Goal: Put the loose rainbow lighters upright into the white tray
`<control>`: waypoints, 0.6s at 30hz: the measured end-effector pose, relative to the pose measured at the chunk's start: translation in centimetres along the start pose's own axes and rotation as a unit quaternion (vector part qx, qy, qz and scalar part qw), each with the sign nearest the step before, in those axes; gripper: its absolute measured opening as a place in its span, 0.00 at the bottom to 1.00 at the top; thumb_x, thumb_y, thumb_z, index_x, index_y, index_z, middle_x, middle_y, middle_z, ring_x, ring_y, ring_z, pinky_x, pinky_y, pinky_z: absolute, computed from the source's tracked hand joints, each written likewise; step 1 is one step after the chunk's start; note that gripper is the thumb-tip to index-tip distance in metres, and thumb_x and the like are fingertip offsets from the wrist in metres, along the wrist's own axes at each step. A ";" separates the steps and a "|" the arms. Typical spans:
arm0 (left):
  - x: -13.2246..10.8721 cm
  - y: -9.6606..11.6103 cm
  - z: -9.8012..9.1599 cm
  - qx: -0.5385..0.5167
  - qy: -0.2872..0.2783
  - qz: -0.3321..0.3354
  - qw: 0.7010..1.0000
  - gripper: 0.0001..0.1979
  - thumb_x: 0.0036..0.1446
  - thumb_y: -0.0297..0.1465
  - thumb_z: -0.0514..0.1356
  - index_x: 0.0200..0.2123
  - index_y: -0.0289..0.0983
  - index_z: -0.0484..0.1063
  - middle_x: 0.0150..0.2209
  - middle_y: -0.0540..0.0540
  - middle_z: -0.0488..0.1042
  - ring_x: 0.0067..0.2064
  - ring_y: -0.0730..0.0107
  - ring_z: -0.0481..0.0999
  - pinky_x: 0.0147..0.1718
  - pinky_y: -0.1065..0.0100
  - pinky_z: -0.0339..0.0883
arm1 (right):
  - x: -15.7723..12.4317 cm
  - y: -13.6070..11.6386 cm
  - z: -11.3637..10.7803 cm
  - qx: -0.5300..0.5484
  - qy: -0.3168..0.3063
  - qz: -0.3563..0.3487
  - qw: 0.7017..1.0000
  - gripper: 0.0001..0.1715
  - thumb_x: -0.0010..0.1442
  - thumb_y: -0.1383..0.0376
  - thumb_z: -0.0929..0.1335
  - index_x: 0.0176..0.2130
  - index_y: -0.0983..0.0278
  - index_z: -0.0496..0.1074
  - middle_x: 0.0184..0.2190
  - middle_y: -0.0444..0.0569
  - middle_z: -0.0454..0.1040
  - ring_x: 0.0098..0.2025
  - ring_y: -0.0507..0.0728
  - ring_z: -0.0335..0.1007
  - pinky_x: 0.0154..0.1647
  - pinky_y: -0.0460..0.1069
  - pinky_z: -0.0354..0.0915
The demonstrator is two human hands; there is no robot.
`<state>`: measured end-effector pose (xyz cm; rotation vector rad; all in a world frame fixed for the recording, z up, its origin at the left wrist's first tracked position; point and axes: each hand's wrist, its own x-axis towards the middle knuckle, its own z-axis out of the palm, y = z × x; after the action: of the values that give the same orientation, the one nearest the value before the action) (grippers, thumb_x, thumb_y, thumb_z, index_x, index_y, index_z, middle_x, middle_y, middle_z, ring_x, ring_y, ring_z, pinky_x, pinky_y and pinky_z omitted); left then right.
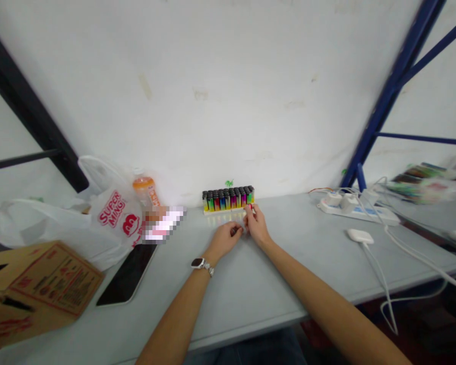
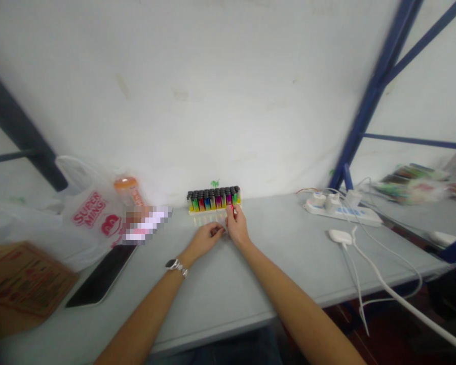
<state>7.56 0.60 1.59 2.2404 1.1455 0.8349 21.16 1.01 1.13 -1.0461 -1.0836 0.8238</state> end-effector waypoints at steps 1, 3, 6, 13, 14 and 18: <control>0.0 0.0 0.0 0.003 0.001 0.000 1.000 0.11 0.60 0.33 0.54 0.33 0.35 0.75 0.29 0.48 0.75 0.29 0.70 0.70 0.31 0.70 0.59 | 0.2 -0.1 -0.4 0.002 -0.010 0.002 1.000 0.24 0.59 0.43 0.62 0.38 0.60 0.61 0.16 0.35 0.64 0.16 0.50 0.57 0.17 0.44 0.54; 0.0 -0.1 0.1 0.013 0.005 0.003 1.000 0.12 0.60 0.34 0.54 0.32 0.35 0.75 0.28 0.48 0.75 0.29 0.71 0.69 0.31 0.70 0.59 | 1.1 -0.2 -1.5 -0.020 -0.020 -0.008 1.000 0.24 0.59 0.43 0.62 0.39 0.60 0.62 0.21 0.40 0.70 0.20 0.51 0.65 0.20 0.44 0.60; 0.0 -0.3 0.2 0.032 0.007 0.011 0.999 0.13 0.60 0.34 0.54 0.31 0.36 0.76 0.28 0.49 0.74 0.29 0.71 0.69 0.31 0.70 0.59 | 3.0 -0.3 -3.9 -0.136 -0.005 -0.084 0.987 0.22 0.55 0.46 0.66 0.33 0.63 0.68 0.32 0.50 0.76 0.32 0.55 0.72 0.30 0.48 0.66; 0.1 -0.1 0.0 0.059 0.001 0.013 0.998 0.12 0.60 0.34 0.54 0.32 0.36 0.76 0.29 0.48 0.74 0.30 0.71 0.68 0.31 0.70 0.58 | 7.9 -0.7 -8.0 -0.276 -0.068 -0.136 0.949 0.15 0.55 0.61 0.68 0.43 0.62 0.70 0.33 0.46 0.76 0.26 0.52 0.71 0.31 0.48 0.68; 0.1 -0.1 0.0 0.058 0.000 0.012 0.998 0.12 0.60 0.34 0.54 0.32 0.36 0.76 0.29 0.48 0.74 0.30 0.71 0.68 0.31 0.70 0.58 | 8.4 -0.8 -8.1 -0.276 -0.081 -0.145 0.947 0.15 0.55 0.63 0.67 0.43 0.62 0.69 0.33 0.45 0.76 0.26 0.52 0.72 0.31 0.48 0.68; 0.1 -0.3 0.2 0.058 0.005 0.015 0.998 0.13 0.60 0.35 0.54 0.31 0.36 0.75 0.29 0.48 0.73 0.30 0.71 0.68 0.31 0.70 0.58 | 10.0 -0.8 -7.9 -0.285 -0.125 -0.165 0.936 0.08 0.57 0.67 0.66 0.40 0.61 0.68 0.35 0.46 0.77 0.30 0.53 0.75 0.34 0.48 0.69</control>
<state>7.61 0.84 1.32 2.3552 1.1949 0.8109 31.57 7.85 3.87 -1.2049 -1.7289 0.3750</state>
